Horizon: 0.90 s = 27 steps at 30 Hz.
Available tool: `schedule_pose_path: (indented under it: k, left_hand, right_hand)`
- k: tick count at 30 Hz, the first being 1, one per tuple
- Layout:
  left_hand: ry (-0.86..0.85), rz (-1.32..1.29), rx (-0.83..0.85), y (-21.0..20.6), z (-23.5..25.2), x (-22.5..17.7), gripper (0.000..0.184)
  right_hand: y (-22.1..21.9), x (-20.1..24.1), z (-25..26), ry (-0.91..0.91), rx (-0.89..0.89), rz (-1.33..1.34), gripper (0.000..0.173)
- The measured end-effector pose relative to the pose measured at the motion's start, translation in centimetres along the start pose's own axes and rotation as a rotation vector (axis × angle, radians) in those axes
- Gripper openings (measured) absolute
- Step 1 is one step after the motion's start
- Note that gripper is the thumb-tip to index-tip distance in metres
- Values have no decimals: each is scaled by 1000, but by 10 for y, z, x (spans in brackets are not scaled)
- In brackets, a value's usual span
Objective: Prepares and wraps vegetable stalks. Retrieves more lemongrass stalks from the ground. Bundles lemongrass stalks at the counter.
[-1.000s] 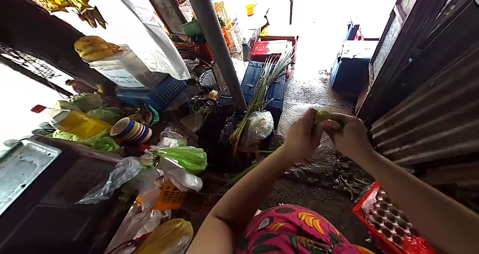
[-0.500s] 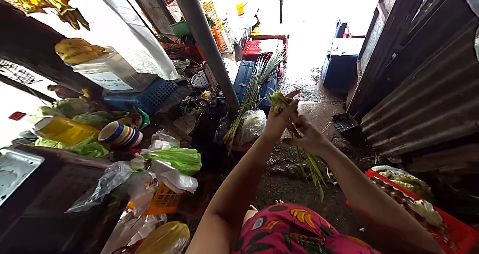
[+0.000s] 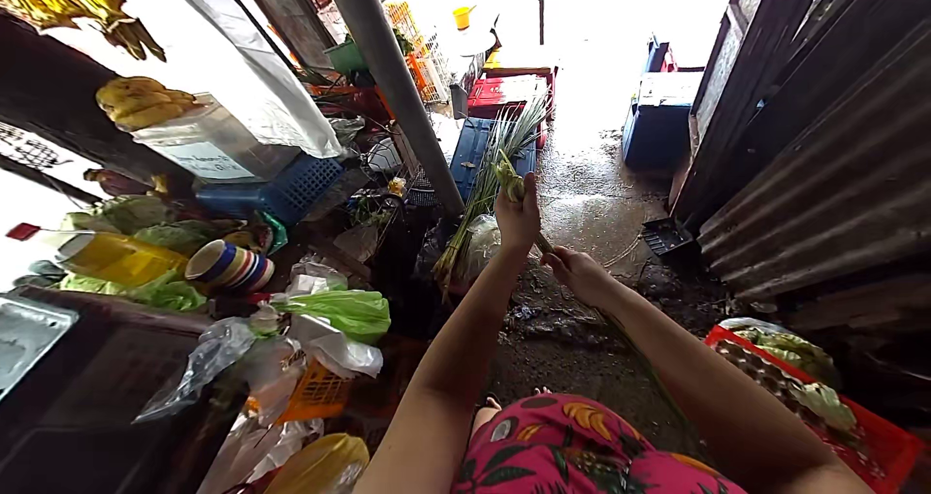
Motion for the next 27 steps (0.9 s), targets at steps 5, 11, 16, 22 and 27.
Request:
schedule_pose_path:
  k: [5,11,16,22,27]
  left_hand:
    - [-55,588,529,-9,-10,-14,27]
    - [199,496,928,-14,-19,-2,40]
    - [377,-42,1245,-15,-43,-10,22]
    - [216,31,982,-20,-56,-43,74]
    - [128,-107,632,-33,-70,-44,82]
  right_hand:
    - [21,27,0,-83,175,-479,51]
    - [73,34,-5,-149,41,-590,64]
    - [94,48,-7,-78,-117,-310,74]
    - [98,76,-27,-51,-554,43,57]
    - [86,75,-14,107,-645,483,36]
Point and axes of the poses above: each hand's wrist, its own z-axis towards the middle knuckle, its own y-axis out of the back of the hand, x = y × z, the point moved 5 cm from there along z, towards the middle knuckle, and after that the axes turned 2 degrees about x, right-handed, at the moved point
